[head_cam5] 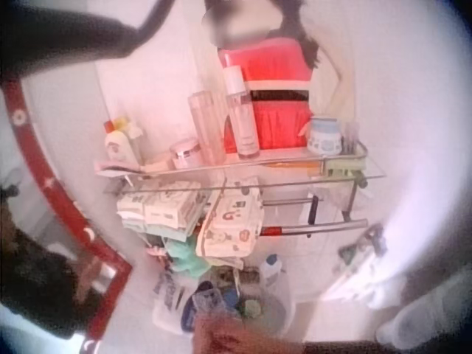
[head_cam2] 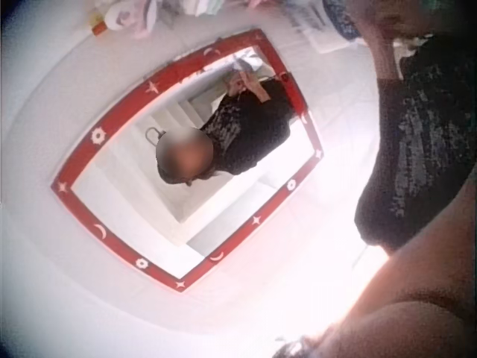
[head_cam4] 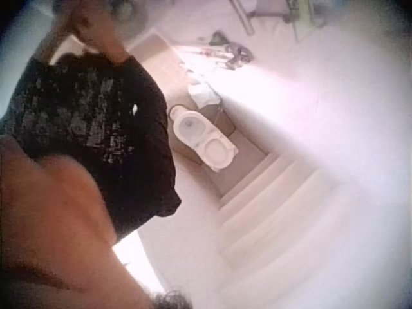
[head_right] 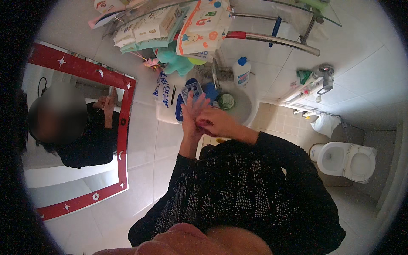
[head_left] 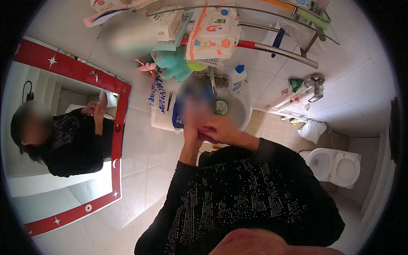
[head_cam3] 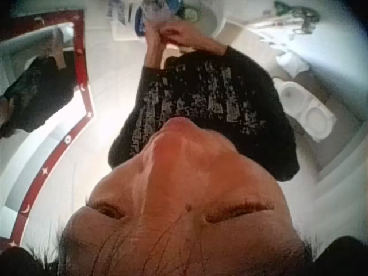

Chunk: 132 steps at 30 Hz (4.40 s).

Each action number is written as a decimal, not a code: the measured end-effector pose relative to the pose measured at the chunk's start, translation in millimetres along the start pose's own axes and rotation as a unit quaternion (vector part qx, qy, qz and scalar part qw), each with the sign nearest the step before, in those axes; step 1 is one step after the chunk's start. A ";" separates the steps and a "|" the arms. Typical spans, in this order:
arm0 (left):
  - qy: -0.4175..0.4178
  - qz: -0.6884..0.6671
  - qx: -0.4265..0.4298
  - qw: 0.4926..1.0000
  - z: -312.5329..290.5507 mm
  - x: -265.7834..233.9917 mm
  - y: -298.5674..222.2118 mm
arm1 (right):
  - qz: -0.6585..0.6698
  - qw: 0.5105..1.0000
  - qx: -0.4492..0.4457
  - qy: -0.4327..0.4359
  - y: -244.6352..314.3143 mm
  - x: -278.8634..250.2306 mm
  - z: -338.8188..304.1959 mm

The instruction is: The person repeatedly wipes the surfaces of several small rectangular packages with a pink cloth in a bathroom. They pick up each package from a shelf, wipe it on multiple sides, and place it back on the shelf, repeating this process for multiple items.

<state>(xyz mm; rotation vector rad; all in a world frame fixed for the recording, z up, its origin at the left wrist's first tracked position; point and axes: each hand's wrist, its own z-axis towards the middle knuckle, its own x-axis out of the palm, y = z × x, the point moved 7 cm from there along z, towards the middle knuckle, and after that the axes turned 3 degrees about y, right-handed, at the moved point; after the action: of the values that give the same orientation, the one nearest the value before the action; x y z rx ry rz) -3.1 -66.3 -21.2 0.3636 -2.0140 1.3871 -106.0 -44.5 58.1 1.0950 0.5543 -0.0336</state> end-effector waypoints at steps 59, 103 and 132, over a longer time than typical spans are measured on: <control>-0.034 -0.015 0.064 0.997 -5.0 6.3 -13.1 | 0.043 0.997 0.053 0.042 -22.2 -9.6 -21.1; -0.159 0.140 0.241 0.947 -29.8 -7.2 -29.0 | 0.163 0.958 0.208 0.112 -47.7 7.1 -43.6; 0.000 0.470 0.580 0.666 -9.7 176.4 -447.6 | 0.228 0.951 0.199 -0.069 -14.3 -69.3 -47.9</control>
<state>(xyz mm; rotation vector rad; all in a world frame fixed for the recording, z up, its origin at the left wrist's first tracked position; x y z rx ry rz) 120.3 -212.7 420.2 -0.2660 -0.9160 3.2265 -189.7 -27.3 60.7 1.5823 0.1580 0.1876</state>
